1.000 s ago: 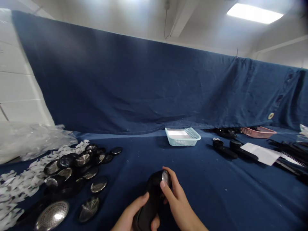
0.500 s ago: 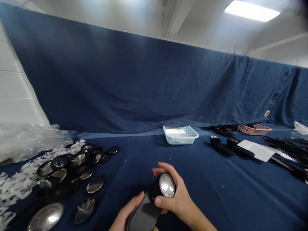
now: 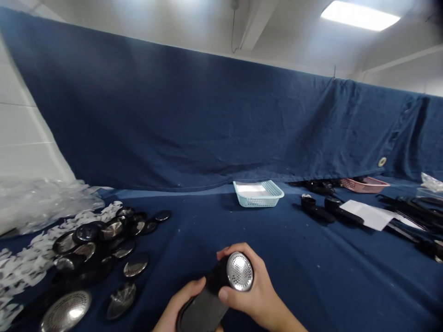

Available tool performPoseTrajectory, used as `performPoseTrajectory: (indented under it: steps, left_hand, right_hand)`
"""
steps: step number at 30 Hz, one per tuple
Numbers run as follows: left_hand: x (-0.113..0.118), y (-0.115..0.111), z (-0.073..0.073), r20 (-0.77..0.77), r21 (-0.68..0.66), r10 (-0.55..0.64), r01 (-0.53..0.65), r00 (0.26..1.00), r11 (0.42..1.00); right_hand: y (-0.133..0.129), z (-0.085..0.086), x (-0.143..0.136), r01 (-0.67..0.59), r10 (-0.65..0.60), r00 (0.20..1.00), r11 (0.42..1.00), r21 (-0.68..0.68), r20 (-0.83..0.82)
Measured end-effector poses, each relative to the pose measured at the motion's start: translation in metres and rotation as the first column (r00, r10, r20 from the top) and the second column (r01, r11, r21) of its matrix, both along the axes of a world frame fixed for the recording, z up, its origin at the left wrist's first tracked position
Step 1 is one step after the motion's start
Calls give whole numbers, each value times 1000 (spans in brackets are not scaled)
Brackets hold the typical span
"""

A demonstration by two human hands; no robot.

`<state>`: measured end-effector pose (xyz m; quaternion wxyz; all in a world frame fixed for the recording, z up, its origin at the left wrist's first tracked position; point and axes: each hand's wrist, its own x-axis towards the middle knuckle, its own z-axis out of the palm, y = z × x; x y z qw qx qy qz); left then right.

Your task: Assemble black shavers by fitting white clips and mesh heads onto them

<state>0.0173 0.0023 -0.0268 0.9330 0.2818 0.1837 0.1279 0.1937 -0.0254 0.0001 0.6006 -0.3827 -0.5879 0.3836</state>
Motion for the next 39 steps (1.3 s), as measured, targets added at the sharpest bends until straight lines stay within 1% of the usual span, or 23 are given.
performPoseTrajectory:
  steps: [3,8,12,15,18,22,25,27,28,29,30,31,32,33,34,35,36,38,39]
  left_hand:
    - [1,2,-1,-9,33,-11,12,1000,999]
    - [1,2,1,-30,91,70,-67,997,994]
    - [-1,0,5,-54,123,40,-33,998,992]
    - [0,0,6,-102,157,31,-15,994,987]
    - [2,-1,0,-150,216,123,-89,981,972]
    - [8,-5,-9,-211,287,273,-208,939,935]
    - [10,-11,-9,-189,333,365,-290,912,897]
    - [9,-14,-5,-163,420,401,-305,901,855]
    - [8,-15,-2,-159,495,415,-292,896,818]
    - [6,-15,1,-157,590,441,-274,884,759]
    - [4,-15,4,-148,700,477,-249,867,670]
    - [1,-13,7,-126,806,520,-219,845,550]
    - [-2,-12,9,-95,893,560,-178,823,413]
    - [-4,-10,10,-68,952,589,-124,805,279]
    - [-6,-7,10,-48,985,610,-64,791,161]
    - [-7,-5,10,-46,998,623,3,781,69]
    - [-8,-3,9,-56,997,635,72,771,0]
    - [-9,-1,7,-73,979,658,181,750,-98]
    - [-9,0,6,-67,966,664,214,745,-143]
  right_hand:
    - [0,-1,-1,56,-58,997,998,32,49]
    - [0,-6,-5,179,-195,971,977,119,141]
    - [-1,-9,-5,182,-201,967,975,131,156]
    - [-1,-11,-3,192,-211,963,973,126,168]
    - [3,-15,-3,233,-242,952,970,66,190]
    - [9,-20,-6,278,-255,943,957,-82,215]
    - [10,-22,-8,237,-205,962,956,-174,183]
    - [10,-22,-8,182,-160,980,961,-208,116]
    - [9,-23,-7,160,-146,986,962,-221,78]
    - [9,-23,-7,145,-140,989,963,-229,39]
    - [9,-23,-6,138,-143,990,962,-236,-4]
    - [10,-23,-6,136,-153,987,960,-243,-52]
    - [10,-23,-5,130,-162,981,958,-256,-110]
    - [10,-22,-4,108,-163,969,955,-276,-186]
    - [11,-20,-4,52,-143,948,951,-306,-284]
    - [11,-17,-3,-34,-109,912,941,-337,-396]
    - [11,-15,-3,-138,-70,857,923,-359,-510]
    - [10,-9,-2,-339,0,719,873,-350,-695]
    - [9,-6,-2,-411,25,656,850,-330,-754]
